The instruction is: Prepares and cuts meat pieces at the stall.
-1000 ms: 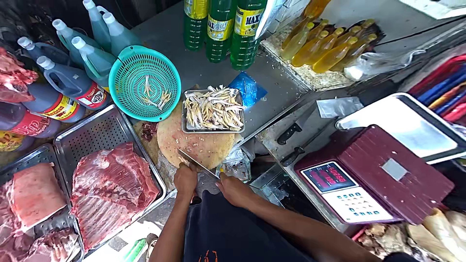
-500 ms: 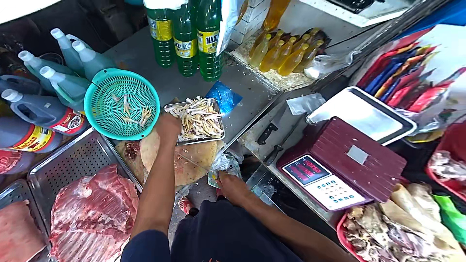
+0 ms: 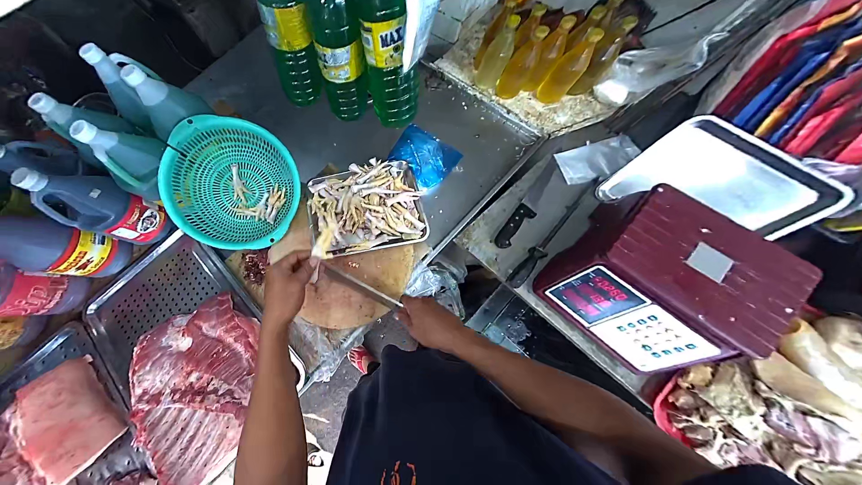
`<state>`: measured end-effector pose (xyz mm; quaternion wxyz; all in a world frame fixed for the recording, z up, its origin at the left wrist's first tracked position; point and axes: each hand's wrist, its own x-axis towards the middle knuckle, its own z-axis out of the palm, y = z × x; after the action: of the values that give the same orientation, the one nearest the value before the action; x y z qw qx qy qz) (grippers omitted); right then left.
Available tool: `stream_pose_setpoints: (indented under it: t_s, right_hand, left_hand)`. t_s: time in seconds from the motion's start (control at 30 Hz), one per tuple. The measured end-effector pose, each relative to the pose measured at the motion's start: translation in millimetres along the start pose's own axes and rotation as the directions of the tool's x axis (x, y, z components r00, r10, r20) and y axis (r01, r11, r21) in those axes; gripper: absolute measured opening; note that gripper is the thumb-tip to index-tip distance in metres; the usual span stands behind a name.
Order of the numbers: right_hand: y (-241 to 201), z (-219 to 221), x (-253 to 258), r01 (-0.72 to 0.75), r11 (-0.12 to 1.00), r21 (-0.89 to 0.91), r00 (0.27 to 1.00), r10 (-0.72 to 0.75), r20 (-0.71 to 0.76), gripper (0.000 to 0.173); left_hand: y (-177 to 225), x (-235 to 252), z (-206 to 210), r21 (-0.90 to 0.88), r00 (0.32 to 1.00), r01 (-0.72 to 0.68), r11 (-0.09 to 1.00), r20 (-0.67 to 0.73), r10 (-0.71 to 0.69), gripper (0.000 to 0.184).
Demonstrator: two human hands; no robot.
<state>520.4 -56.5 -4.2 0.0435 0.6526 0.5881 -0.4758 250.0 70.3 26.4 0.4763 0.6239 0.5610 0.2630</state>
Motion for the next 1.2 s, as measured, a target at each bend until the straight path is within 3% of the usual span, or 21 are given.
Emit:
stream_pose_setpoints:
  t_s: [0.03, 0.1, 0.17, 0.23, 0.37, 0.43, 0.53, 0.73, 0.9, 1.07, 1.2]
  right_hand:
    - [1, -4, 3, -0.002, 1.000, 0.010, 1.000, 0.002, -0.015, 0.042]
    - [2, -13, 6, 0.000, 1.000, -0.001, 1.000, 0.000, -0.013, 0.041]
    - [-6, -21, 4, 0.015, 0.998, -0.054, 1.000, -0.015, -0.004, 0.039]
    - [-23, -27, -2, 0.041, 0.994, -0.102, 0.999, -0.044, -0.025, 0.039]
    - [-44, -7, -14, 0.088, 0.983, -0.162, 0.990, -0.105, -0.099, 0.046]
    - [-31, 13, -8, 0.031, 0.969, -0.247, 0.998, -0.044, -0.048, 0.047]
    - [-23, 17, -4, -0.037, 0.957, -0.289, 0.999, 0.041, 0.010, 0.045]
    - [-24, 29, -17, -0.020, 0.976, -0.218, 1.000, 0.018, -0.013, 0.046]
    - [-32, 23, -28, -0.027, 0.980, -0.199, 1.000, 0.028, 0.002, 0.044]
    - [-17, 37, -19, -0.033, 0.974, -0.222, 0.999, 0.038, 0.017, 0.045]
    - [-38, 18, -30, 0.012, 0.986, -0.167, 1.000, -0.013, -0.003, 0.043]
  left_hand:
    - [-23, -14, 2, 0.001, 1.000, 0.005, 1.000, 0.000, -0.005, 0.022]
    - [-61, -35, 7, 0.276, 0.997, 0.031, 0.961, 0.064, -0.051, 0.026]
    - [-76, -46, 10, 0.540, 0.979, 0.030, 0.841, 0.156, -0.135, 0.030]
    - [-74, -44, 11, 0.647, 0.970, 0.011, 0.762, 0.178, -0.165, 0.028]
    - [-72, -35, 16, 0.726, 0.967, -0.020, 0.687, 0.188, -0.171, 0.021]
    - [-65, -33, 14, 0.734, 0.953, -0.005, 0.679, 0.209, -0.219, 0.025]
    - [-54, -33, 10, 0.730, 0.928, 0.072, 0.679, 0.201, -0.314, 0.031]
    - [-51, -46, 19, 0.752, 0.835, 0.273, 0.600, 0.124, -0.536, 0.047]
    - [-55, -54, 23, 0.626, 0.751, 0.462, 0.628, 0.101, -0.653, 0.053]
    - [-74, -61, 34, 0.255, 0.736, 0.642, 0.723, 0.062, -0.675, 0.044]
    - [-76, -70, 53, 0.022, 0.717, 0.697, 0.717, -0.014, -0.697, 0.042]
